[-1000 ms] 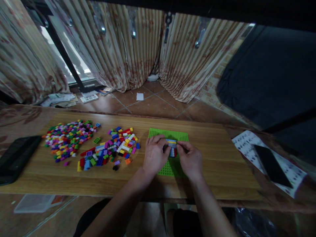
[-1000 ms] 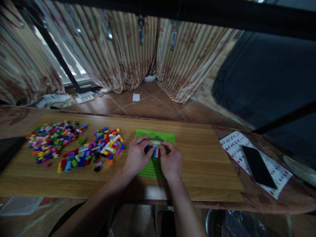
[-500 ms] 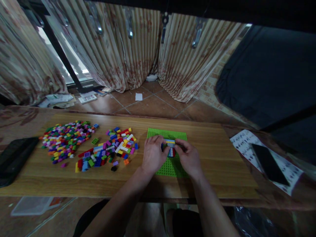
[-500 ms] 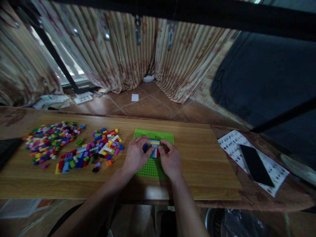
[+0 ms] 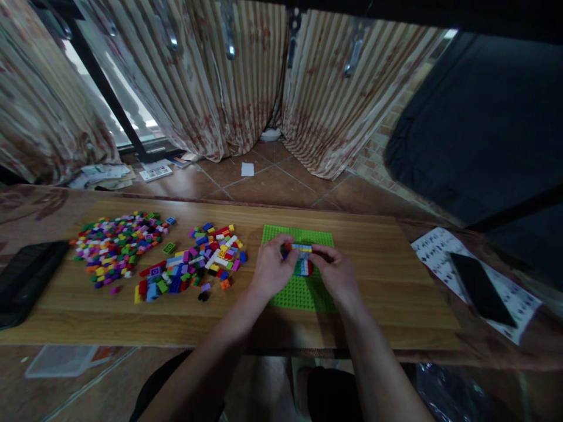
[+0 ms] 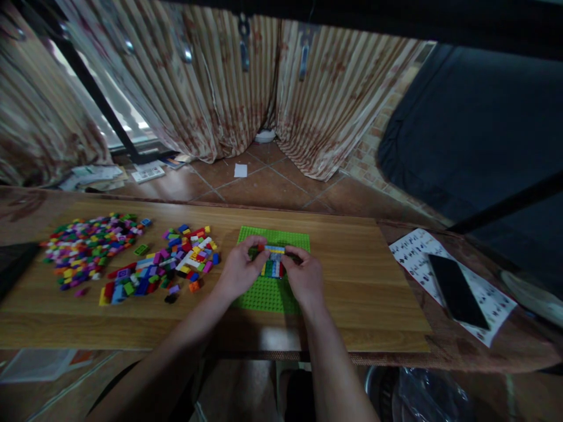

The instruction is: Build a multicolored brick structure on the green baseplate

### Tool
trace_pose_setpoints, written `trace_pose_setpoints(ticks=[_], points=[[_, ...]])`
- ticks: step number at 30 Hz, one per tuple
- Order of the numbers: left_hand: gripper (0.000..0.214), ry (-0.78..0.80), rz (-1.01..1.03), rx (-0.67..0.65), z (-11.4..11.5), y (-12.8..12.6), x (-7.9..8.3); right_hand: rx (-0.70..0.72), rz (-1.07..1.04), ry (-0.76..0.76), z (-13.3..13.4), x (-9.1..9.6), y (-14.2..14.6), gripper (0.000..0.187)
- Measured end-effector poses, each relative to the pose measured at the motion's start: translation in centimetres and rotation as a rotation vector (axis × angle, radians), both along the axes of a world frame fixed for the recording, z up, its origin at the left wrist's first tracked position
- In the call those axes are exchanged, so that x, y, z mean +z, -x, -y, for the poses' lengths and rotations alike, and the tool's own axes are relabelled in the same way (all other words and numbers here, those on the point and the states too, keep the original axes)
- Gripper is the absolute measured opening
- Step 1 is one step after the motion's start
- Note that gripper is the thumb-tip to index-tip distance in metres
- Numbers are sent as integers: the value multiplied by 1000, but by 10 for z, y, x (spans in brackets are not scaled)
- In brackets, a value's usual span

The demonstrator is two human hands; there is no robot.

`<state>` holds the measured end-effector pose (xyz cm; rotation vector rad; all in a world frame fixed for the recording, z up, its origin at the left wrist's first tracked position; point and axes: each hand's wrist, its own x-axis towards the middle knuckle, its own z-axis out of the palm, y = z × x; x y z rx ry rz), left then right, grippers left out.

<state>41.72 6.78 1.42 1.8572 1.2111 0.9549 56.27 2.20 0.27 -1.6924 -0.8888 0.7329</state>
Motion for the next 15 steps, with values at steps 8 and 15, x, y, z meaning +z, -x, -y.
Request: trace_pose_setpoints(ticks=[8,15], points=[[17,58,-49,81,-4,-9,-2,-30,-13,15,-2,4,1,32],[17,95,-47,102,-6,-11,-2,-25,-96,28,-4,7,1,30]])
